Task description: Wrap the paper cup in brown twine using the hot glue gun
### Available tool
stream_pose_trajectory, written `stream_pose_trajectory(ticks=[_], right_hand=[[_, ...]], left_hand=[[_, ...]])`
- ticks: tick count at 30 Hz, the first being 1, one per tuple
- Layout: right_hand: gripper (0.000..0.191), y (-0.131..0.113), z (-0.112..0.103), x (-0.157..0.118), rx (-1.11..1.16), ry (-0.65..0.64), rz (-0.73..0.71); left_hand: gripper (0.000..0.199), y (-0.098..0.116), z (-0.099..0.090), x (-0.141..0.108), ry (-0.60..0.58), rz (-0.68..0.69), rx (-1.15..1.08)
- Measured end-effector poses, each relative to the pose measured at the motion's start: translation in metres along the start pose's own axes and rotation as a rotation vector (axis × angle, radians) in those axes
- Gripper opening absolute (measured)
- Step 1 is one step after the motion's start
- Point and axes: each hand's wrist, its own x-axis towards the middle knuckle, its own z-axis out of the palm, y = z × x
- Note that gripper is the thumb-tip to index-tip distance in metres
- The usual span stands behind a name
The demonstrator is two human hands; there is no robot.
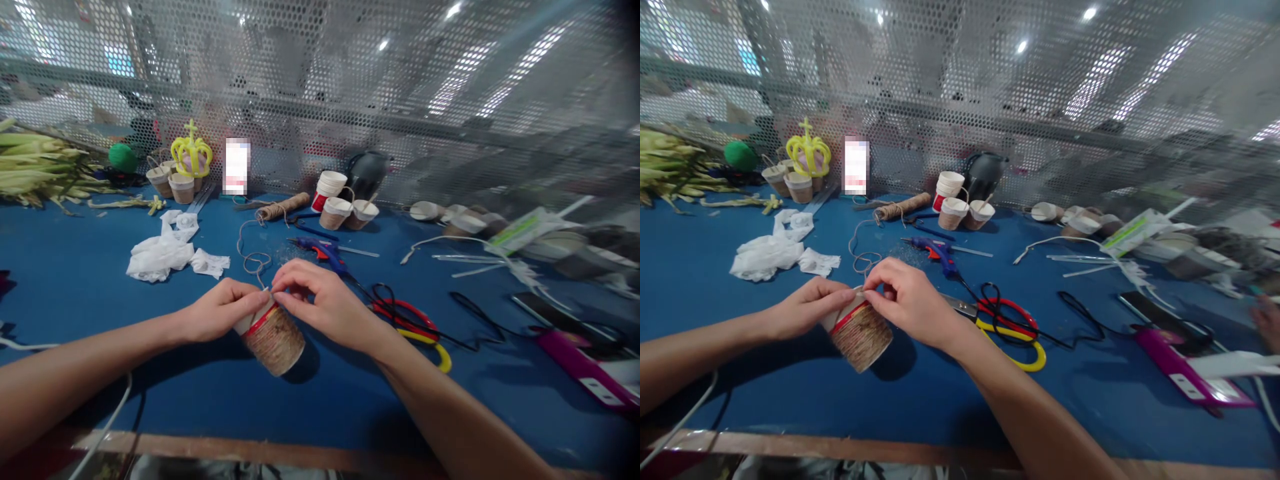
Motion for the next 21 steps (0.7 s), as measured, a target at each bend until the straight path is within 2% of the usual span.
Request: stream_pose_trajectory(ticks=[2, 8, 16, 21], right_hand=[[0.007, -0.0007, -0.0003, -0.0007, -0.003, -0.008, -0.005], [0.005, -0.0028, -0.0031, -0.0048, 0.001, 0.003, 0.105], [0.007, -0.003, -0.0073, -0.0055, -0.059, 0.09, -0.03], [0.008, 0.002, -0.0058, -0.0045, -0.074, 0.109, -0.062]], left_hand=[[0.033, 0.0001, -0.0002, 0.0004, -0.006, -0.012, -0.017], [0.035, -0.0049, -0.0021, 0.0044, 0.03, -0.104, -0.103], [0.039, -0.0011, -0.0025, 0.0062, 0.128, -0.219, -0.123], [0.038, 0.004, -0.0016, 0.0058, 0.168, -0.257, -0.145]])
